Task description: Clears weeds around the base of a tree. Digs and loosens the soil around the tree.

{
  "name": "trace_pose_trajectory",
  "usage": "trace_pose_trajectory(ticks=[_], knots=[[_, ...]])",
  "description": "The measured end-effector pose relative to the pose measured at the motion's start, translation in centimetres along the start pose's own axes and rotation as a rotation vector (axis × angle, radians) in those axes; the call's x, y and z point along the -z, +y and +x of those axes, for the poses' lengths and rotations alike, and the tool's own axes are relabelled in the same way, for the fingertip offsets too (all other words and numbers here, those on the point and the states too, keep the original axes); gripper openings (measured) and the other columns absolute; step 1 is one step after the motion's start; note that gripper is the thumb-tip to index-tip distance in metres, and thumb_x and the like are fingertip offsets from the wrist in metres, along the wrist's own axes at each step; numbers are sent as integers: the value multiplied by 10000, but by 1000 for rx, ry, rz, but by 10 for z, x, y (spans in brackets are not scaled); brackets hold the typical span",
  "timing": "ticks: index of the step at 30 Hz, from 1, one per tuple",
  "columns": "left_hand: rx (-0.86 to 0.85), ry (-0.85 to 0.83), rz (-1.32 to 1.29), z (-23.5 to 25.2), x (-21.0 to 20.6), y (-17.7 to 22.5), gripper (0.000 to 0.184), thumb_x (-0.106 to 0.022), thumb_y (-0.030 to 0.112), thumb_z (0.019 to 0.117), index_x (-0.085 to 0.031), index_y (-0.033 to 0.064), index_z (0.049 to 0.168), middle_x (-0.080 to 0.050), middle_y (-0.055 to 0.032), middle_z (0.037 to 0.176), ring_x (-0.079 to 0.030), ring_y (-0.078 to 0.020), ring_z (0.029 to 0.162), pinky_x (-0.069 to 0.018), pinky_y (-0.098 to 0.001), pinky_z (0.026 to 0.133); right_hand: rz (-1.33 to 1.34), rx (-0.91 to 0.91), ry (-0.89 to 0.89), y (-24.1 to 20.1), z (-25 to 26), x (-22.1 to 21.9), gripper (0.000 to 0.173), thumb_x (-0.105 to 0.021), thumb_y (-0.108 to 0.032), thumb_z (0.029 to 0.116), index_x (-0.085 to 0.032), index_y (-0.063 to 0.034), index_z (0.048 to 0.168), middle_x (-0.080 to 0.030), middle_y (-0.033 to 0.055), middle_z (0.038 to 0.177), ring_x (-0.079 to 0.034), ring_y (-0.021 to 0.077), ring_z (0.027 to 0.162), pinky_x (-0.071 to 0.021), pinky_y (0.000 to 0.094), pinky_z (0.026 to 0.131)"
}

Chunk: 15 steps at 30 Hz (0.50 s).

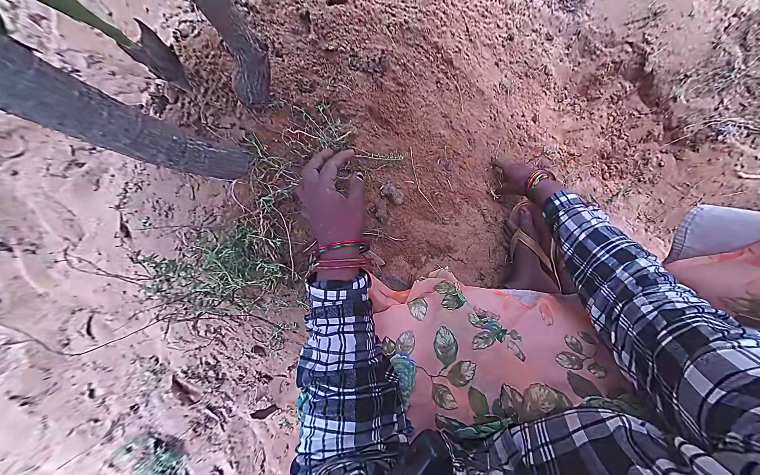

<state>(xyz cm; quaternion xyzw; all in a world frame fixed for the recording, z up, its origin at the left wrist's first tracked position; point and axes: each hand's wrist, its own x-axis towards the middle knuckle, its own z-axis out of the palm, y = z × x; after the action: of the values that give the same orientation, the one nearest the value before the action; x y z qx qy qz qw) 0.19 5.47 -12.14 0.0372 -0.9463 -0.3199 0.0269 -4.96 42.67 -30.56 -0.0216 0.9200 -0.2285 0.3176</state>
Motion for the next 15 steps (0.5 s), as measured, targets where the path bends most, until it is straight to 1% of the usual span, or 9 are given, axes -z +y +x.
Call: trace_pose_trajectory(ticks=[2, 4, 5, 6, 8, 9, 12, 14, 15], knots=[[-3, -6, 0, 1, -3, 0, 384, -582, 201, 992, -668, 184, 1365, -503, -121, 1543, -426, -351, 1441, -320, -627, 1121, -39, -32, -10, -3, -2, -1, 799, -757, -151, 925, -338, -91, 1602, -606, 360, 1319, -584, 570, 1226, -428, 750, 1017], [-28, -19, -20, 0, -5, 0, 377, -578, 206, 998, -666, 159, 1361, -499, -146, 1539, -422, -349, 1447, -311, -595, 1150, -80, -59, -6, -9, -7, 1, 659, -646, -181, 1014, -361, -90, 1601, -600, 355, 1348, -575, 568, 1255, -417, 740, 1042], [-34, -28, -30, 0, -5, 0, 373, -574, 212, 1002, -666, 155, 1359, -495, -152, 1540, -417, -351, 1447, -304, -590, 1155, -107, -69, -2, -11, -8, 1, 579, -585, -193, 1052, -394, -66, 1583, -602, 356, 1348, -574, 564, 1262, -417, 732, 1048], [-38, -32, -38, 0, -5, 0, 368, -575, 211, 1006, -669, 153, 1357, -495, -155, 1540, -418, -348, 1449, -300, -578, 1170, -129, -82, -5, -12, -8, 1, 516, -555, -185, 1063, -443, -22, 1540, -606, 362, 1334, -576, 563, 1260, -421, 728, 1047], [-37, -21, -50, 0, -4, 0, 366, -579, 204, 1000, -676, 166, 1350, -500, -147, 1538, -425, -352, 1443, -309, -604, 1150, -181, -113, -40, -17, -8, 4, 441, -521, -202, 1078, -526, 54, 1437, -608, 370, 1312, -574, 558, 1261, -421, 730, 1040], [-35, -10, -59, 0, -2, 0, 364, -583, 196, 994, -679, 168, 1345, -507, -144, 1532, -431, -358, 1436, -320, -627, 1124, -219, -112, -51, -19, -8, 3, 427, -499, -251, 1085, -575, 57, 1372, -628, 359, 1283, -592, 547, 1240, -435, 728, 1018], [-34, 29, -96, -1, 5, -3, 352, -600, 171, 1000, -679, 135, 1342, -517, -156, 1523, -442, -342, 1437, -319, -579, 1160, -233, -111, -82, -30, -19, 5, 436, -429, -270, 1113, -573, 62, 1356, -623, 356, 1289, -590, 538, 1246, -436, 729, 1010], [-26, 48, -112, -3, 10, -5, 357, -592, 162, 995, -680, 132, 1340, -516, -159, 1521, -444, -342, 1433, -319, -567, 1163, -147, -82, -5, -30, -28, 7, 484, -358, -271, 1131, -614, 122, 1250, -628, 373, 1253, -599, 538, 1227, -438, 713, 1008], [-20, 51, -114, -4, 13, -5, 359, -587, 164, 994, -679, 134, 1341, -512, -158, 1524, -443, -340, 1432, -318, -559, 1167, -75, -63, 51, -28, -30, 10, 538, -297, -273, 1147, -614, 151, 1244, -619, 389, 1268, -588, 544, 1245, -422, 700, 1043]])
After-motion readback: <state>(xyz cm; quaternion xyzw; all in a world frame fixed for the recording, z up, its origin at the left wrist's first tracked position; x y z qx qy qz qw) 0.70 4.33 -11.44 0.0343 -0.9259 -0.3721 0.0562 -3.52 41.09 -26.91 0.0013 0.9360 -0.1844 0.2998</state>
